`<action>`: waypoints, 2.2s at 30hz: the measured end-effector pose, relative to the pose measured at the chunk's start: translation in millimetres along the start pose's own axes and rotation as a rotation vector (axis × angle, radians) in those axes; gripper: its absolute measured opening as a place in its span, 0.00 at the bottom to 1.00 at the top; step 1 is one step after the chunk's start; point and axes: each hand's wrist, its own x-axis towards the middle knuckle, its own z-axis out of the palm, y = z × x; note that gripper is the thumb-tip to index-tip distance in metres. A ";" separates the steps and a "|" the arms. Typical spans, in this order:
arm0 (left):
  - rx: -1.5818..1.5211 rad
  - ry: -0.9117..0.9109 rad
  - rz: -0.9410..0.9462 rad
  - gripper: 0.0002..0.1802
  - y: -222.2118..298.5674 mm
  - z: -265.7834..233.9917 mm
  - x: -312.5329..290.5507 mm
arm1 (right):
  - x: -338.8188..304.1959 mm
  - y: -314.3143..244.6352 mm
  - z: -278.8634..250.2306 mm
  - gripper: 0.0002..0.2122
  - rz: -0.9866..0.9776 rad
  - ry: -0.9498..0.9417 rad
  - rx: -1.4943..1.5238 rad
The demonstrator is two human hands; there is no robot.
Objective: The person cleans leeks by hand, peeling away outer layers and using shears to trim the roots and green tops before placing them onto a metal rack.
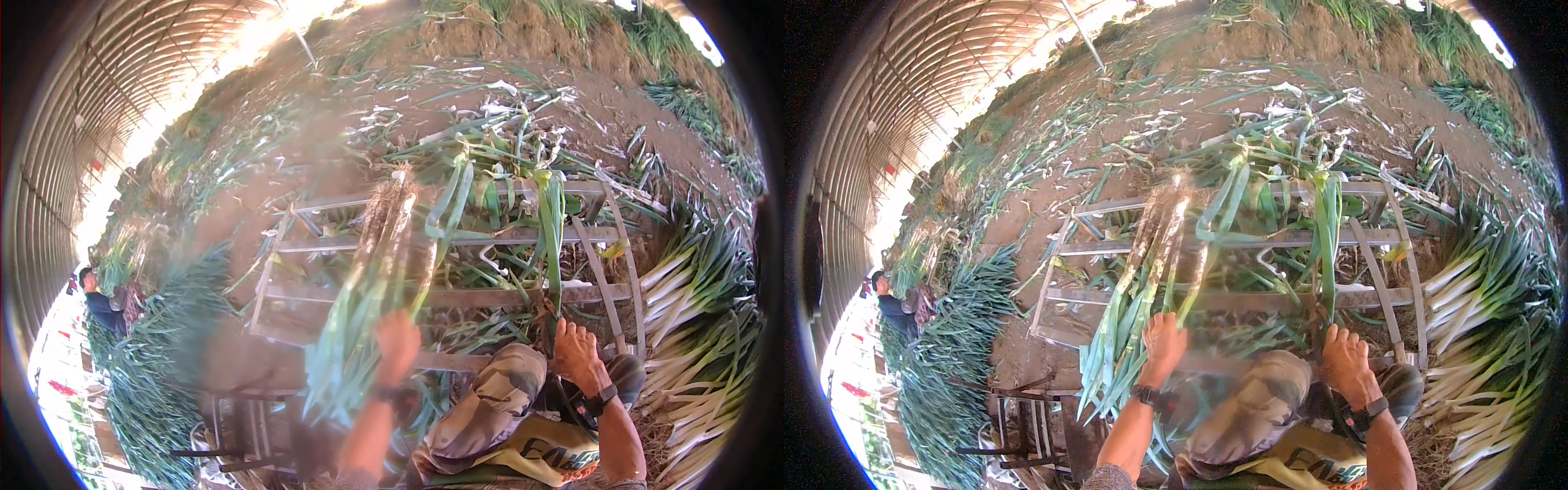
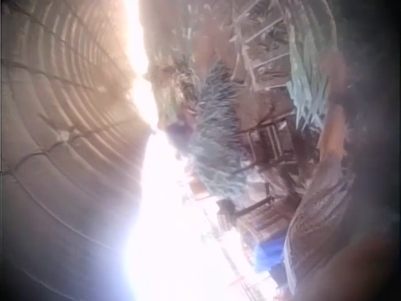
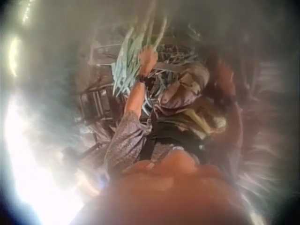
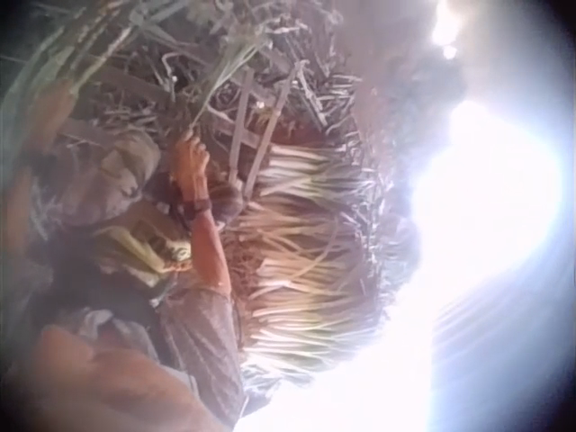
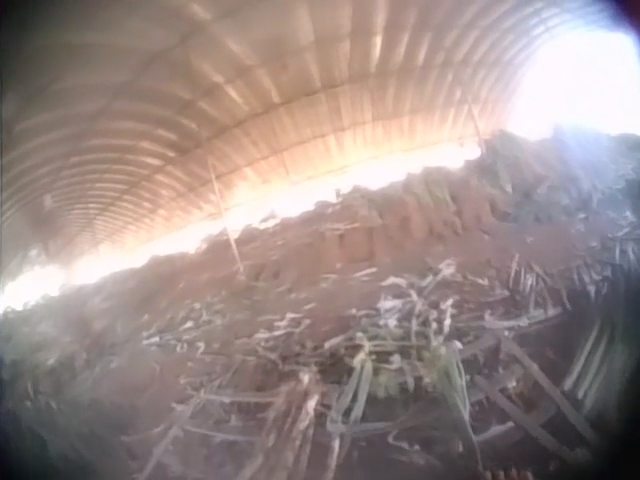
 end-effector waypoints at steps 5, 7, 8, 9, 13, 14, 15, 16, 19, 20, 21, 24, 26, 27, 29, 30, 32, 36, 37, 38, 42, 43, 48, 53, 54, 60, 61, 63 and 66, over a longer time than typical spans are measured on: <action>0.090 -0.054 -0.008 0.20 9.5 -6.0 1.6 | 4.6 -4.6 -3.7 0.41 0.046 -0.058 0.075; -0.102 -0.287 -0.110 0.21 11.8 -13.4 5.5 | 8.7 -9.7 -8.4 0.39 0.132 -0.060 0.160; -0.125 -0.262 -0.110 0.21 15.8 -9.0 1.4 | 9.0 -11.9 -12.9 0.39 0.125 -0.055 0.156; -0.122 -0.257 -0.119 0.21 20.3 -10.5 -3.4 | 8.8 -14.2 -17.9 0.38 0.147 -0.035 0.203; -0.237 -0.363 -0.007 0.19 49.2 -2.4 -15.3 | 8.3 -0.8 -57.4 0.31 0.164 -0.032 0.560; -0.297 -0.320 0.035 0.18 54.9 0.6 -14.9 | 5.4 1.6 -72.2 0.28 0.150 0.015 0.795; -0.355 -0.277 0.074 0.18 59.6 1.3 -14.2 | 5.9 3.0 -77.5 0.29 0.131 0.070 0.890; -0.310 -0.302 0.041 0.17 66.4 2.5 -6.2 | 3.3 0.9 -88.4 0.29 0.103 0.045 1.008; -0.245 -0.176 -0.025 0.16 64.7 20.2 15.0 | -1.5 -26.1 -134.7 0.29 0.021 -0.093 1.059; -0.289 -0.140 -0.014 0.17 59.8 26.8 18.1 | -0.9 -29.7 -145.2 0.28 -0.012 -0.193 0.987; -0.299 -0.147 -0.005 0.17 58.7 25.2 19.4 | 0.3 -26.6 -149.6 0.28 0.002 -0.188 0.981; -0.562 -0.265 -0.052 0.21 46.6 23.3 13.0 | -4.0 -29.3 -157.2 0.23 -0.214 -0.201 0.945; -0.590 -0.283 -0.044 0.20 45.9 22.7 3.5 | -2.7 -43.0 -178.8 0.23 -0.155 -0.327 0.881; -0.614 -0.276 -0.036 0.18 46.2 20.6 0.4 | -3.6 -46.2 -187.4 0.22 -0.118 -0.440 0.813; -0.565 -0.267 -0.044 0.19 46.4 24.9 -0.4 | 2.7 -47.6 -169.0 0.23 -0.185 -0.349 0.679; -0.514 -0.256 -0.048 0.19 46.6 25.3 -0.5 | 3.8 -51.3 -168.5 0.23 -0.265 -0.292 0.604; -0.464 -0.221 -0.029 0.18 48.2 26.5 -1.8 | 2.6 -62.4 -180.5 0.24 -0.332 -0.297 0.564; -0.436 -0.177 -0.022 0.17 54.2 27.5 -1.5 | 8.8 -72.2 -185.2 0.30 -0.303 -0.457 0.427; -0.440 -0.180 -0.021 0.17 55.4 28.0 -1.2 | 11.2 -73.2 -180.9 0.30 -0.348 -0.462 0.460; -0.444 -0.166 -0.013 0.17 56.6 28.2 -1.1 | 12.3 -74.3 -178.7 0.29 -0.394 -0.467 0.494; -0.456 -0.141 0.003 0.17 57.4 26.8 -2.7 | 10.1 -87.3 -183.2 0.28 -0.391 -0.526 0.494; -0.458 -0.142 0.003 0.17 58.2 25.5 -2.5 | 9.9 -88.8 -182.6 0.28 -0.401 -0.517 0.453; -0.502 -0.176 -0.001 0.15 61.7 22.6 -5.1 | 16.3 -89.3 -171.0 0.26 -0.407 -0.425 0.377; -0.437 -0.288 0.003 0.19 65.3 16.2 -3.0 | 30.0 -85.6 -155.6 0.24 -0.376 -0.262 0.361; -0.424 -0.304 0.006 0.20 66.1 16.7 -2.6 | 33.2 -84.3 -153.8 0.24 -0.373 -0.261 0.360; -0.372 -0.249 0.048 0.20 59.9 17.4 -3.5 | 53.8 -88.0 -153.0 0.21 -0.327 -0.185 0.300; -0.375 -0.246 0.050 0.20 61.8 16.8 -2.0 | 58.7 -86.3 -150.2 0.22 -0.306 -0.204 0.325; -0.341 -0.329 -0.003 0.20 65.5 12.4 0.4 | 68.2 -84.6 -145.4 0.23 -0.287 -0.220 0.350; -0.379 -0.418 -0.054 0.20 68.9 1.0 1.7 | 83.7 -83.3 -133.5 0.23 -0.271 -0.126 0.371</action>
